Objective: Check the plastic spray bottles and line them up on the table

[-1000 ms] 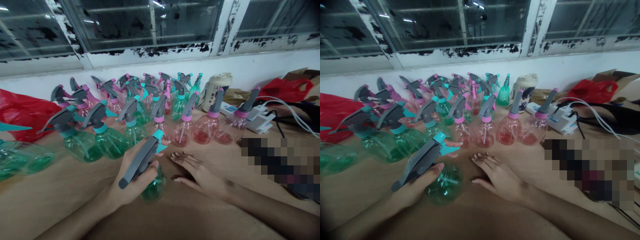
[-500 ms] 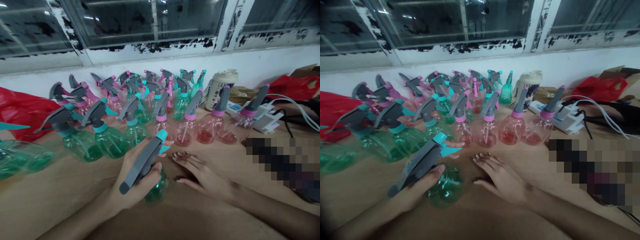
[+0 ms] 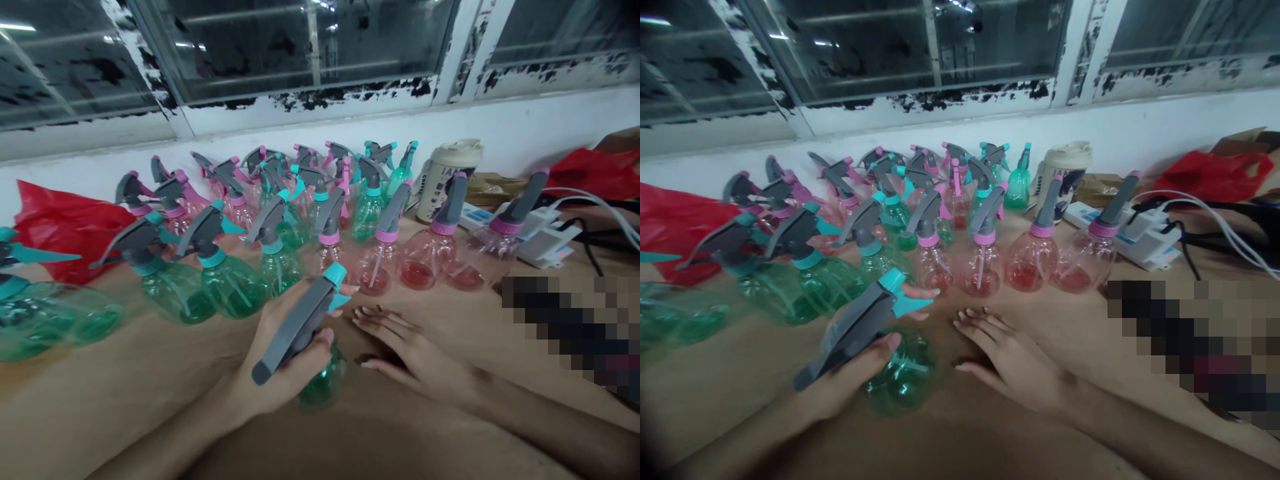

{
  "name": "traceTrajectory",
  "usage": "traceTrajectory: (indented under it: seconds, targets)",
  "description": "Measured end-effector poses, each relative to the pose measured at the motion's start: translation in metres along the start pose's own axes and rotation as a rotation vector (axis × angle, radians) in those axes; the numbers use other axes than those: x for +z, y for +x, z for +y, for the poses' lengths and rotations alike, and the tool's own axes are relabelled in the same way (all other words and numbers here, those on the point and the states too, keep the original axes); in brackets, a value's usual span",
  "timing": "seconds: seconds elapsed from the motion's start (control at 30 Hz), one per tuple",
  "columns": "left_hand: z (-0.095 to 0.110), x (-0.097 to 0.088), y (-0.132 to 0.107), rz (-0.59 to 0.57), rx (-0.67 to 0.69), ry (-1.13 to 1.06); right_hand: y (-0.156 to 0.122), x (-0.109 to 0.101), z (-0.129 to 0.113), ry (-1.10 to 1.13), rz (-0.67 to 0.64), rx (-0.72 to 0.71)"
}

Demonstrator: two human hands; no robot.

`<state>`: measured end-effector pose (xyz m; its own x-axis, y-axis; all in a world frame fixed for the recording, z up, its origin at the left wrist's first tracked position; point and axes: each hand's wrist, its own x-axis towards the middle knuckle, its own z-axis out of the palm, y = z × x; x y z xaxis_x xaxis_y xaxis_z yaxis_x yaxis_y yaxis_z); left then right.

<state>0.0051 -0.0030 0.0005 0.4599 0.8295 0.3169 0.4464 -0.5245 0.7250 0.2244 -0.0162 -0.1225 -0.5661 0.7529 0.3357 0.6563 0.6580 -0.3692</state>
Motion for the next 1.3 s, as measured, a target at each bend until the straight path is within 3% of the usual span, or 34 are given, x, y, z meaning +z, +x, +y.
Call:
traceTrajectory:
  seconds: [0.13, 0.47, 0.67, 1.13, 1.3]
  targets:
    - [-0.0039, -0.001, -0.0009, -0.007, -0.003, 0.06, 0.0, -0.0003, 0.0, -0.001, -0.002, -0.017]
    - [0.0001, -0.0002, 0.0004, -0.033, 0.021, -0.055, -0.0012, 0.0017, 0.0021, 0.019, 0.006, -0.001]
    - [-0.0031, -0.0002, -0.0006, -0.018, -0.023, 0.052, 0.0002, -0.0001, -0.0002, 0.016, 0.0, -0.004]
    - [-0.0052, 0.0003, -0.0005, -0.02, -0.025, 0.039, 0.0003, -0.0001, 0.0004, -0.024, -0.018, -0.015]
    - [-0.0067, 0.0004, 0.0004, -0.028, -0.022, 0.053, 0.0001, 0.0003, -0.0024, -0.144, 0.011, -0.069]
